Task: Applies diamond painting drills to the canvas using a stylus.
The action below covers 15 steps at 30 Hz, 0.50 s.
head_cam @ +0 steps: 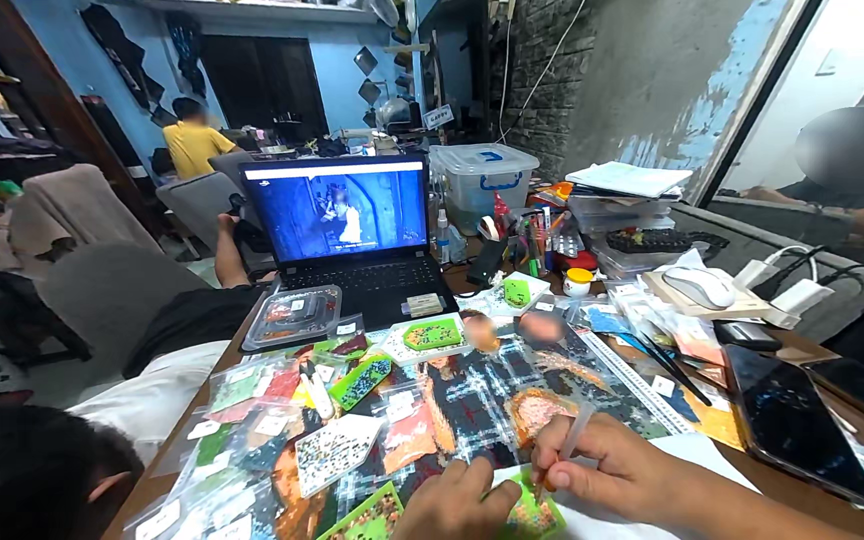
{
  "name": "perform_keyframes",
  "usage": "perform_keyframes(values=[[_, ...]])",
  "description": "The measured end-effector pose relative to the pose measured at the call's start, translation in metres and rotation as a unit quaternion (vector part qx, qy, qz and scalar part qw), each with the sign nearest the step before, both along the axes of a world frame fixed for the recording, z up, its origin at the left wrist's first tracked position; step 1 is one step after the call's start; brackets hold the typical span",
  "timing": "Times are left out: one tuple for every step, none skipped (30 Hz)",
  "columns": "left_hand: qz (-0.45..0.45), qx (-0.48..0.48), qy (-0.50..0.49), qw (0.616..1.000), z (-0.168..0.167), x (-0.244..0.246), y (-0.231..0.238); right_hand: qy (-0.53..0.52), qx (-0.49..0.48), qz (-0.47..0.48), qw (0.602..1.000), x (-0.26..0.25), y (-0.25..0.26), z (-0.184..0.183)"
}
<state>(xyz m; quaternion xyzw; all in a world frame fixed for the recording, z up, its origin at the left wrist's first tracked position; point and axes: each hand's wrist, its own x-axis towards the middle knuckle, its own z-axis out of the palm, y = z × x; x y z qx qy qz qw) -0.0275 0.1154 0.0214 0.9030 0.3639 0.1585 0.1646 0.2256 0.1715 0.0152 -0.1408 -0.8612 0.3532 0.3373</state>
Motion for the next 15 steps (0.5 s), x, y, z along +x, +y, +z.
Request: perform_keyframes(values=[[0.000,0.002,-0.001,1.000,-0.0002,-0.0001,0.0000,-0.001,0.000,-0.001,1.000,0.0001,0.0000,-0.0001],[-0.001,0.003,-0.002,1.000,-0.0006,-0.0002,0.0001,-0.002,0.000,-0.001,1.000,0.0002,-0.0001,0.0000],[-0.002,0.003,-0.003,1.000,-0.0007,-0.0003,0.0001,-0.003,-0.002,-0.002,1.000,0.0004,-0.0003,0.0001],[-0.001,0.003,-0.003,1.000,-0.0007,-0.0001,0.0000,-0.003,-0.004,-0.002,1.000,0.0006,-0.0005,0.0003],[0.001,0.003,-0.003,1.000,-0.0005,0.0002,-0.0003,-0.002,-0.004,-0.002,1.000,0.0006,-0.0005,0.0001],[0.003,0.000,-0.001,1.000,0.0004,0.0006,-0.0007,-0.001,-0.003,-0.003,1.000,0.0006,-0.0003,-0.0002],[0.004,-0.001,0.001,1.000,0.0009,0.0009,-0.0008,-0.001,-0.001,-0.003,1.000,0.0006,-0.0001,-0.0003],[0.005,-0.001,0.003,1.000,0.0012,0.0011,-0.0009,0.000,0.001,-0.003,1.000,0.0008,0.0002,-0.0004],[0.006,-0.001,0.005,1.000,0.0013,0.0014,-0.0010,0.000,0.000,-0.003,1.000,0.0010,0.0002,-0.0005],[0.007,0.000,0.004,1.000,0.0013,0.0015,-0.0010,0.000,-0.001,-0.003,1.000,0.0011,0.0001,-0.0004],[0.007,0.003,0.002,1.000,0.0008,0.0015,-0.0009,-0.001,-0.002,-0.002,1.000,0.0012,0.0000,-0.0001],[0.007,0.007,0.000,1.000,0.0001,0.0015,-0.0007,-0.002,-0.002,-0.002,1.000,0.0013,0.0000,0.0002],[0.007,0.008,0.000,1.000,-0.0001,0.0016,-0.0005,-0.002,-0.002,-0.002,1.000,0.0014,0.0002,0.0001],[0.006,0.007,0.002,1.000,0.0003,0.0017,-0.0004,-0.002,-0.002,-0.001,1.000,0.0016,0.0003,-0.0001],[0.005,0.004,0.004,1.000,0.0006,0.0016,-0.0003,-0.002,-0.002,-0.001,1.000,0.0017,0.0004,-0.0003]])
